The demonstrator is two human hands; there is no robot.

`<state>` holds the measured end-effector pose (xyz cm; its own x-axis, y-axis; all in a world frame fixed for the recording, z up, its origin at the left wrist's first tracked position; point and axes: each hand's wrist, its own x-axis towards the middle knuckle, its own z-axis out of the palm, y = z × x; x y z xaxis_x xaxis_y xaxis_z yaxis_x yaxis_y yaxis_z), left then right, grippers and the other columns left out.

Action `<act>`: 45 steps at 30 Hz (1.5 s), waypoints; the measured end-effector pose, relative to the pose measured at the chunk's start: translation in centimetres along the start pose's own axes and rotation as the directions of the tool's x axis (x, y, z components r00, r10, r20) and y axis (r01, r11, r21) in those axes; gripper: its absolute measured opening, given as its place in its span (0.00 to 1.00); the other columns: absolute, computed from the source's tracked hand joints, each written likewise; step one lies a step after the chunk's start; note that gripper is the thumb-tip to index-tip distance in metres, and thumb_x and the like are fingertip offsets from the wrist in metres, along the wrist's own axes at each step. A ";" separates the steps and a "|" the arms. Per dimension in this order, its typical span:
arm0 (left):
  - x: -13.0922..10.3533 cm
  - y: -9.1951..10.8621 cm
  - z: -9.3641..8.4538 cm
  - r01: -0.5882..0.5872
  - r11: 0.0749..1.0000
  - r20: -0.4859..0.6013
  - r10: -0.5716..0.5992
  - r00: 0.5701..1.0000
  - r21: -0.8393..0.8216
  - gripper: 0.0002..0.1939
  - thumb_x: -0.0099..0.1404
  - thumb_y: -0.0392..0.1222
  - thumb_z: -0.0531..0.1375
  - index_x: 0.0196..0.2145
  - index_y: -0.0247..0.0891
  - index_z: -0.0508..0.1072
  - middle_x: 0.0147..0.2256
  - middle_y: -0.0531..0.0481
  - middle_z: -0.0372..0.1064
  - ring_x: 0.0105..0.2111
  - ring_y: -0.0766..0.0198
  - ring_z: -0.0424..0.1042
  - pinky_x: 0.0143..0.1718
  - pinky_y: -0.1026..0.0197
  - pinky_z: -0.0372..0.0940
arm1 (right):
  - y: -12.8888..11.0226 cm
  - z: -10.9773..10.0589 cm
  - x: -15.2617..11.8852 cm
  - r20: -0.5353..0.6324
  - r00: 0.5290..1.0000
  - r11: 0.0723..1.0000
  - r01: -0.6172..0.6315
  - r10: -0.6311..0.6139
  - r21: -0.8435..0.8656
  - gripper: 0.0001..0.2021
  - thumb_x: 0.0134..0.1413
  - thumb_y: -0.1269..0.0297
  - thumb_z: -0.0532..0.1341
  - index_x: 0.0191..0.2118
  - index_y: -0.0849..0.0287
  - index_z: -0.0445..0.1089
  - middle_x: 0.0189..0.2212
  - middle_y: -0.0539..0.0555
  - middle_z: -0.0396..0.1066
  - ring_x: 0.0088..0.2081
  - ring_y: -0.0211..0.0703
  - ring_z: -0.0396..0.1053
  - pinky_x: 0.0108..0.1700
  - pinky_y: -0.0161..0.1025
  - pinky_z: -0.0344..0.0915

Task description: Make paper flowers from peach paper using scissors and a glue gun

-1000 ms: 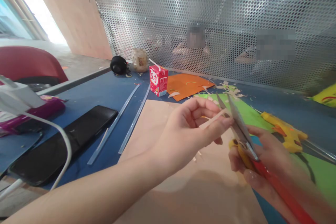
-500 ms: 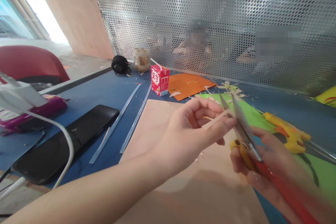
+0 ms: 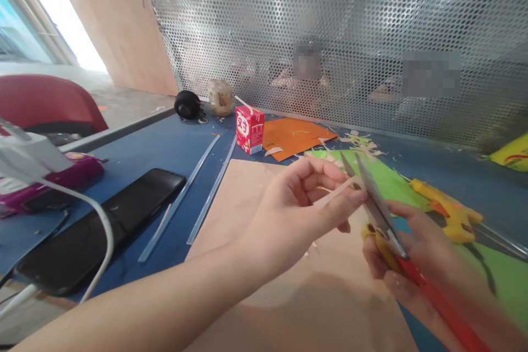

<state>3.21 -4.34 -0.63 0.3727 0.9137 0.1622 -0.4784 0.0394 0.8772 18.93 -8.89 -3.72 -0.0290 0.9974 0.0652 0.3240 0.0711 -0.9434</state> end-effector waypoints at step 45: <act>0.1 0.1 -0.9 -0.051 0.997 -0.035 0.049 0.998 -0.053 0.06 0.55 0.33 0.61 0.29 0.35 0.65 0.23 0.57 0.65 0.19 0.77 0.62 0.22 0.70 0.58 | 0.4 -0.7 0.1 0.034 0.999 0.997 -0.026 0.024 0.077 0.25 0.46 0.51 0.61 0.49 0.48 0.51 0.20 0.45 0.59 0.20 0.39 0.59 0.22 0.35 0.58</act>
<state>2.46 -3.86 -0.92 0.3208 0.9280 0.1896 -0.5381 0.0138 0.8427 19.68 -8.74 -3.83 -0.0538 0.9981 0.0315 0.2510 0.0441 -0.9670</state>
